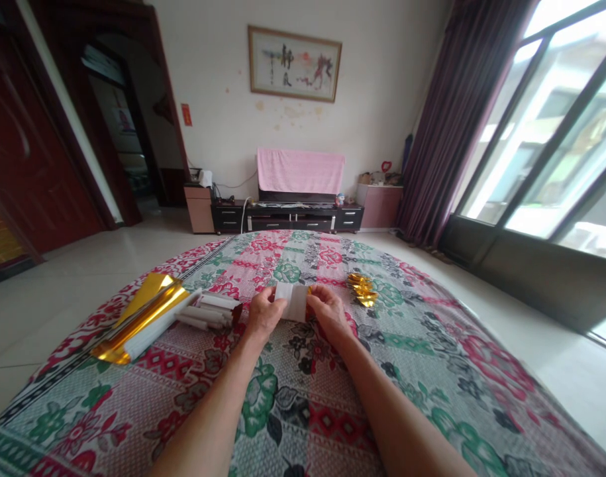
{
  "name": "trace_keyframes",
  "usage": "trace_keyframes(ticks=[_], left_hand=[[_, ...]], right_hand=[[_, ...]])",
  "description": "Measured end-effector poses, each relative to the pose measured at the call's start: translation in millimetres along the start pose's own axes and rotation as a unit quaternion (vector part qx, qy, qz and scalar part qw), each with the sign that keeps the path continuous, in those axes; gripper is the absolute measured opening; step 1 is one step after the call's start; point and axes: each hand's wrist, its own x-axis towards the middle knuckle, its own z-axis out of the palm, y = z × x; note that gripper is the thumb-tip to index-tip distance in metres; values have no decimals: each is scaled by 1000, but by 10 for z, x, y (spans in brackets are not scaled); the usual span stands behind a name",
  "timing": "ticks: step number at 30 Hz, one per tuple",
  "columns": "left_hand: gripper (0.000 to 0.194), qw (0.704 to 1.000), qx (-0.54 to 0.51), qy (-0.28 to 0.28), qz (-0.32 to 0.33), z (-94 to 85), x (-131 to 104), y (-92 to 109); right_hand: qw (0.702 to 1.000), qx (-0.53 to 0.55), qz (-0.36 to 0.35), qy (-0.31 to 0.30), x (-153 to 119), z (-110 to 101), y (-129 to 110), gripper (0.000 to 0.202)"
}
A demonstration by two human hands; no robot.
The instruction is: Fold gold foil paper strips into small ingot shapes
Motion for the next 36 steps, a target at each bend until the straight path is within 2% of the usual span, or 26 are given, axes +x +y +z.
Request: trace_keyframes(ticks=[8,16,21,28,36], left_hand=[[29,995,-89,-27,-36,-20,-50,84],[30,995,-90,-35,-35,-31,-81,156],[31,994,-88,-25,-57,-32,-88,155],[30,993,-99,-55,-42,-22,-65,97],[23,989,-118,-76,-50,-22,-86,131]], right_hand=[[1000,10,-2,-1,0,-9,-6,21],[1000,18,10,-10,-20,3,-44,25],[999,45,14,-21,-48,12,-78,24],[998,41,11,-41,-27,-6,-35,24],[997,40,6,-61,-19,-27,5,21]])
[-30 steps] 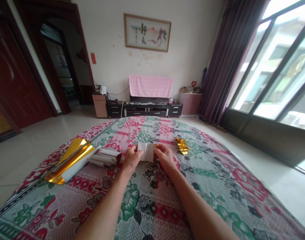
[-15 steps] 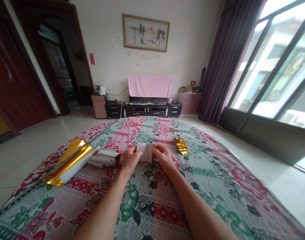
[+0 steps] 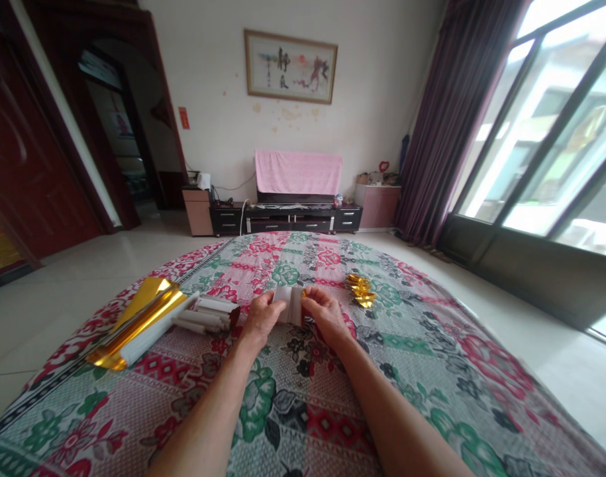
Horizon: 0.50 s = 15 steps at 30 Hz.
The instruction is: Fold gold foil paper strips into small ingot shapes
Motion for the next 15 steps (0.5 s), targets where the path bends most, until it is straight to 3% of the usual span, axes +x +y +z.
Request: trace_keyframes(ticks=[11,15], left_hand=[[40,999,-30,8,9,11,3,22],[36,1000,-13,-18,7,2,-2,9]], right_hand=[[1000,8,14,2,2,3,14,20],[1000,17,23,-7,-2,-1,12,20]])
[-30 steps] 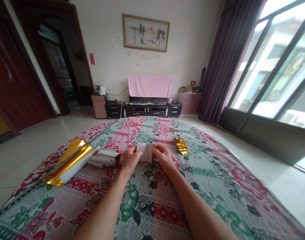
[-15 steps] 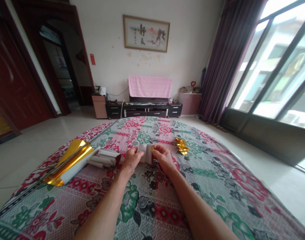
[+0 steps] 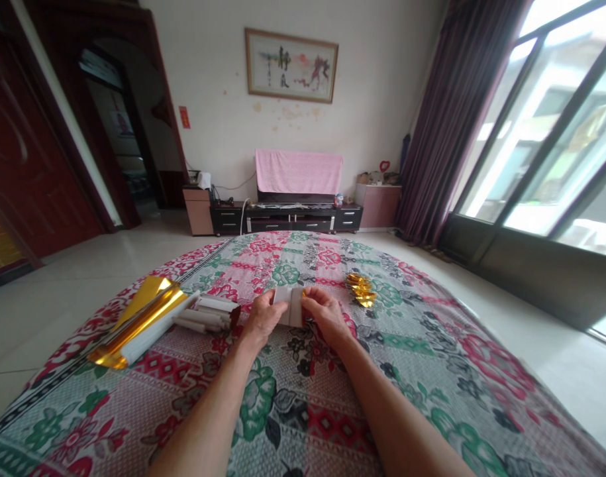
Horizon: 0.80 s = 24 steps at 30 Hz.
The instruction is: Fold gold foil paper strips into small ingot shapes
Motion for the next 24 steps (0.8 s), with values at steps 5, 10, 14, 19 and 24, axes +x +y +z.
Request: trace_keyframes(ticks=[5,10,14,19,24], left_hand=[[34,999,29,11,11,-7,11,-45],[35,999,37,12,12,13,26,-35],[33,999,35,8,13,20,28,-15],[33,998,60,27,18,16,25,-21],[30,995,86,37,36,21,49,-79]], right_hand=[[999,25,23,-20,-12,15,-31,24],[999,32,32,-25,-15,24,-44,24],[999,14,24,-21,-9,19,-32,23],[999,-52,-11,12,11,34,0,20],[979,-184,-68,59,28,28,42,18]])
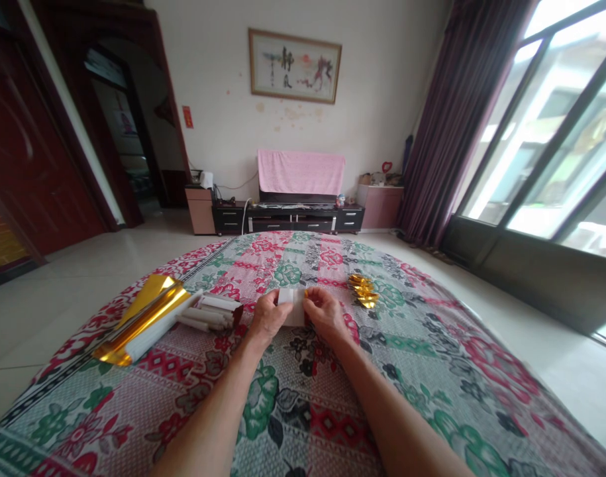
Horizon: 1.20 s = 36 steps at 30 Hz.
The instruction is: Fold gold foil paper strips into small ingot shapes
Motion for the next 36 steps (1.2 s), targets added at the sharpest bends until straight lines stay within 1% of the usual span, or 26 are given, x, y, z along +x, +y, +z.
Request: trace_keyframes(ticks=[2,4,10,15,21,27,29,31,34,36], left_hand=[[29,1000,7,-1,9,6,8,-20],[25,1000,22,1,20,10,13,-31],[23,998,54,5,45,23,1,-26],[23,997,62,8,54,31,-4,-39],[23,996,68,4,53,41,-2,-48],[22,995,84,-1,52,47,-21,8],[23,996,76,-11,54,31,-29,30],[25,997,56,-29,48,2,-37,54],[31,997,24,-75,15,-60,-49,100],[37,996,23,-79,16,-103,-54,136]], right_hand=[[999,-49,-19,13,-3,-2,11,19],[997,-74,-31,15,-9,0,14,19],[994,-88,-57,6,-19,25,22,20],[992,-105,-69,15,-12,45,42,22],[985,-150,-67,45,-51,64,-72,27],[977,-187,-82,60,-74,72,-166,33],[977,-190,-89,41,-79,60,-170,34],[981,-176,-86,8,-89,39,-171,33],[990,-122,-64,-43,-101,-15,-170,32],[993,-83,-44,-76,-97,-64,-164,32]])
